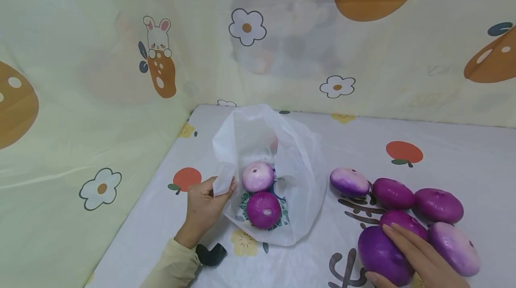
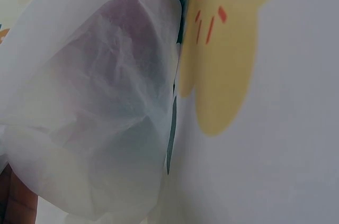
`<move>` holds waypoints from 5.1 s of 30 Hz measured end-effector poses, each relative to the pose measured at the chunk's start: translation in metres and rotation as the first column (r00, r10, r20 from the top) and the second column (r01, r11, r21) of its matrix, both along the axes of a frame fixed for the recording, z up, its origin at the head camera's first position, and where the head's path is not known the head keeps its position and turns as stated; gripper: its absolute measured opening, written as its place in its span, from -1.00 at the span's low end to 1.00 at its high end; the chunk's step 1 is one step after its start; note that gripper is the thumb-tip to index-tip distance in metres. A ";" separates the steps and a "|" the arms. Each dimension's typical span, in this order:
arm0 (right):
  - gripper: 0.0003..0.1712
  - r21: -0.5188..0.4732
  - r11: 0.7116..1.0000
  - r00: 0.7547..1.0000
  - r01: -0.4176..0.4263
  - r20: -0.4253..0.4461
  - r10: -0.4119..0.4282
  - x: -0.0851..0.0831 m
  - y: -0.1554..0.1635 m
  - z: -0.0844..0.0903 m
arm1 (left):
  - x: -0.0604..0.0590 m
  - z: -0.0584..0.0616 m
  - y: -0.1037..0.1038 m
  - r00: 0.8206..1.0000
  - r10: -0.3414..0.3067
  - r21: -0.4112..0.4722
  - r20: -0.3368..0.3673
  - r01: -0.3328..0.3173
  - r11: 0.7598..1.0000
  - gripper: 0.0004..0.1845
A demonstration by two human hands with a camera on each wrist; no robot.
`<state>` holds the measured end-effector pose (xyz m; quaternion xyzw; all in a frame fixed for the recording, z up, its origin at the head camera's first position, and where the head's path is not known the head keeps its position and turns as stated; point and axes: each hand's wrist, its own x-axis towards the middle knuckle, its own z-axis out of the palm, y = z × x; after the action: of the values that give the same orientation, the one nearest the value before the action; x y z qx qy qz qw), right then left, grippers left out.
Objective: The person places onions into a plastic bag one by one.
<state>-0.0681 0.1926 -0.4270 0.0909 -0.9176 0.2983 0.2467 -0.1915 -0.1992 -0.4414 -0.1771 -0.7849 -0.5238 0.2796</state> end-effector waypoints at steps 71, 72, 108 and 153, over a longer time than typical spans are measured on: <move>-0.12 0.081 0.927 0.931 -0.365 0.035 0.364 -0.064 -0.092 0.067 | 0.001 0.002 0.000 0.998 0.010 -0.009 0.055 -0.010 1.000 -0.81; -0.13 0.072 0.925 0.928 -0.373 0.041 0.371 -0.066 -0.094 0.067 | 0.000 0.002 0.000 0.999 0.008 -0.009 0.051 -0.008 1.000 -0.81; -0.17 -0.001 0.869 0.868 -0.494 0.040 0.494 -0.108 -0.170 0.056 | -0.001 0.001 -0.004 1.000 0.013 -0.019 -0.024 -0.013 1.000 -0.87; -0.19 0.093 0.872 0.869 -0.481 0.185 0.459 -0.131 -0.207 0.035 | -0.004 0.006 -0.013 0.979 0.187 -0.028 -0.083 -0.190 0.981 -0.93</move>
<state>-0.1988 -0.0147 -0.3920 0.3045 -0.9023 0.2925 0.0867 -0.1959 -0.2124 -0.4351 -0.1277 -0.7956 -0.4733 0.3559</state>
